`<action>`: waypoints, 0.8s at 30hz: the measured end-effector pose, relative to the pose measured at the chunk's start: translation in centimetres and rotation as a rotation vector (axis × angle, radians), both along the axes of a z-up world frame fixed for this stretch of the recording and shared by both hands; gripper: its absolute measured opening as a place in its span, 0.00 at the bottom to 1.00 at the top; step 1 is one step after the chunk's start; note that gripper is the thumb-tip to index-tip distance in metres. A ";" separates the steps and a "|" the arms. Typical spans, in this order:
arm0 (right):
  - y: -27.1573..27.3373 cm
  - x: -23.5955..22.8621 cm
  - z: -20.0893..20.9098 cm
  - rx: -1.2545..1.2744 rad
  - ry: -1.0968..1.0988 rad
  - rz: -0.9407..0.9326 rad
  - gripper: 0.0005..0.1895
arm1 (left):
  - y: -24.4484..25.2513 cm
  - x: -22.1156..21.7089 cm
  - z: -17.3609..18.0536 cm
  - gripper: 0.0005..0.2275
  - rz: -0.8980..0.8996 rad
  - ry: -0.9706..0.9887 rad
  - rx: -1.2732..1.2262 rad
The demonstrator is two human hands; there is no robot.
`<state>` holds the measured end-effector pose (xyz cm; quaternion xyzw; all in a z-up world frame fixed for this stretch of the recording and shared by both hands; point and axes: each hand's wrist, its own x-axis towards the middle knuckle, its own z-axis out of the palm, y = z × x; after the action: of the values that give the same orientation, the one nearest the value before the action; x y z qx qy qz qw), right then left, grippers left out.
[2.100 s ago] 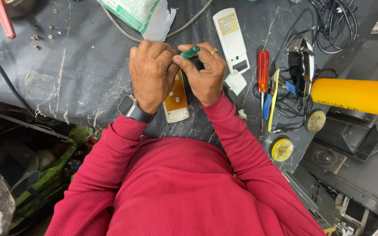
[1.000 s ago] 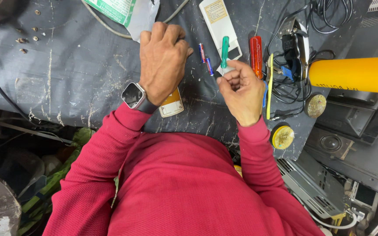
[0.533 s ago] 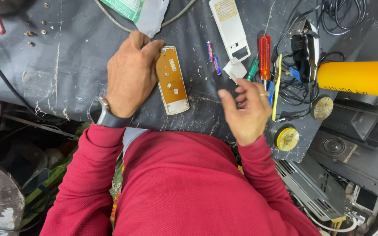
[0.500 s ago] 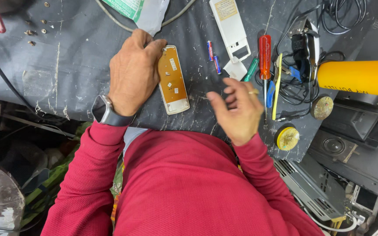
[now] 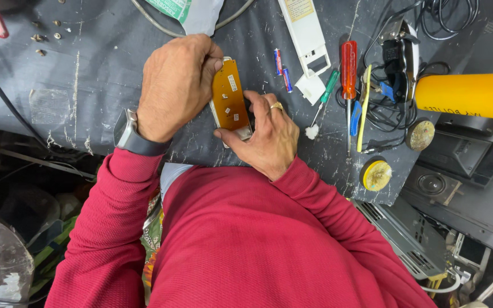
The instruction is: The person disassembles a white remote control using a screwdriver to remove the back cover and internal components. They then use a metal file to smooth the edges of the remote's plastic casing and a cotton swab to clean the interior before reassembling the device.
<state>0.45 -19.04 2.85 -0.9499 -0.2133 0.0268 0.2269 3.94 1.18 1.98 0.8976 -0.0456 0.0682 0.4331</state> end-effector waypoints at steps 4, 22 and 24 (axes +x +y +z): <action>0.0 0.2 -0.3 -0.023 0.083 -0.028 0.46 | 0.1 0.6 0.4 0.03 -0.046 0.005 -0.077; -0.4 -1.1 -0.7 0.193 0.199 -0.108 0.40 | 0.0 -6.7 -1.9 0.22 0.040 -0.129 -0.003; -0.5 -1.3 -0.7 0.247 0.195 -0.095 0.40 | -0.2 -7.2 -2.7 0.30 0.019 -0.100 0.024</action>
<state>-0.81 -19.52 2.19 -0.9167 -0.1470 0.0817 0.3624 -3.25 0.96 -0.75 0.8986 -0.0596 0.1165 0.4188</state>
